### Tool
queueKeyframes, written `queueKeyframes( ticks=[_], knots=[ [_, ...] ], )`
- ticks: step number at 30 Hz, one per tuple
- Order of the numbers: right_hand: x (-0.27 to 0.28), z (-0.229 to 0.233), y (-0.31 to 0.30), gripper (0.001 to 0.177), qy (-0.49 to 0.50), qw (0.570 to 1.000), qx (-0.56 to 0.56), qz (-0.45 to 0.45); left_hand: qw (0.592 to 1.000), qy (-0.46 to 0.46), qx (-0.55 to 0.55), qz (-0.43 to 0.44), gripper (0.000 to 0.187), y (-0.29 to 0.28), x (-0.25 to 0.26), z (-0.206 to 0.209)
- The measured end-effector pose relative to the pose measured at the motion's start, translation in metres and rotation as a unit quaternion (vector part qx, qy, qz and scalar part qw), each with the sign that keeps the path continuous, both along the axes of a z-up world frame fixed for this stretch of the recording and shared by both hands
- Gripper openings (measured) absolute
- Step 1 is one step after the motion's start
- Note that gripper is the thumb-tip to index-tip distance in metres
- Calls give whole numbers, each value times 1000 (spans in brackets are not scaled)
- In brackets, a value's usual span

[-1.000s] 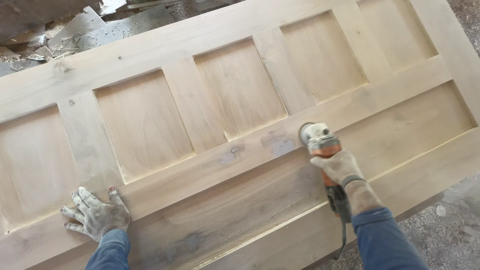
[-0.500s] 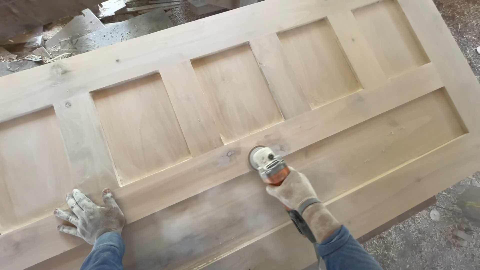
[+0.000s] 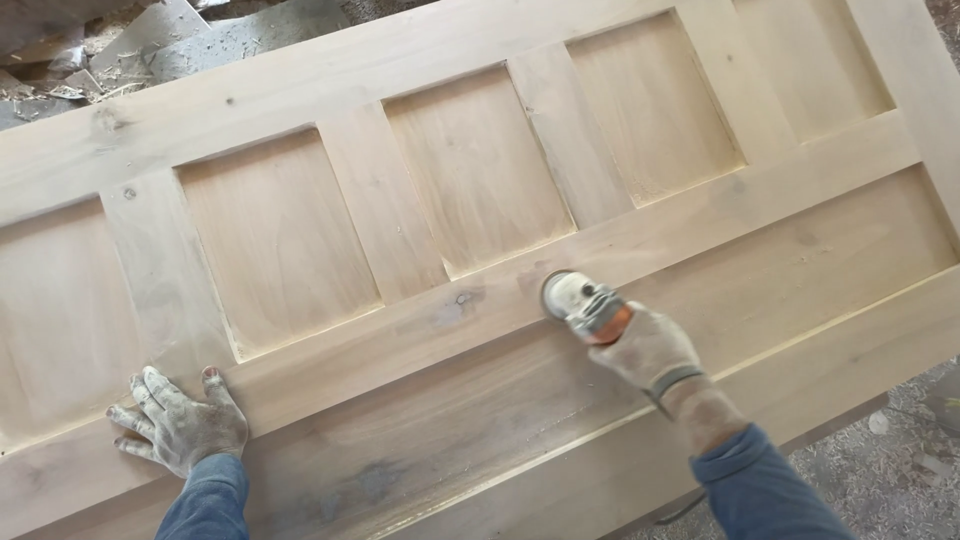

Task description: Sanding the panels and frame of a wooden door using a power sander.

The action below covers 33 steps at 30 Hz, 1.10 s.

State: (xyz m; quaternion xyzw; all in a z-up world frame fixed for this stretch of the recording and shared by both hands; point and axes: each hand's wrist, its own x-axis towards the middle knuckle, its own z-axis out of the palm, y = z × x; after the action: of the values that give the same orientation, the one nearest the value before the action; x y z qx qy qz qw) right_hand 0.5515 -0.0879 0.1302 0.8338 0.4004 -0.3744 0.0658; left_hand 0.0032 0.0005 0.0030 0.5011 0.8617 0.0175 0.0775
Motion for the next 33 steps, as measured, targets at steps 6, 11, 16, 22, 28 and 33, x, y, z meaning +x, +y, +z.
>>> queueKeyframes(
  ticks=[6,11,16,22,28,33],
  knots=[
    [65,-15,-8,51,-65,994,11,-87,1000,1,-2,2,86,0,1,-1],
    [73,-41,-15,56,-50,981,30,-186,1000,6,-8,4,86,1,0,-1],
    [-10,-26,-8,51,36,980,54,-186,1000,0,-12,8,86,2,4,3],
    [-77,-9,7,45,82,990,46,-104,1000,3,-7,9,86,2,2,0],
    [-130,10,26,50,75,995,25,66,1000,3,-9,11,85,-1,3,6],
    [-100,9,34,45,25,991,-18,128,1000,10,-11,1,86,2,2,0]
  ],
)
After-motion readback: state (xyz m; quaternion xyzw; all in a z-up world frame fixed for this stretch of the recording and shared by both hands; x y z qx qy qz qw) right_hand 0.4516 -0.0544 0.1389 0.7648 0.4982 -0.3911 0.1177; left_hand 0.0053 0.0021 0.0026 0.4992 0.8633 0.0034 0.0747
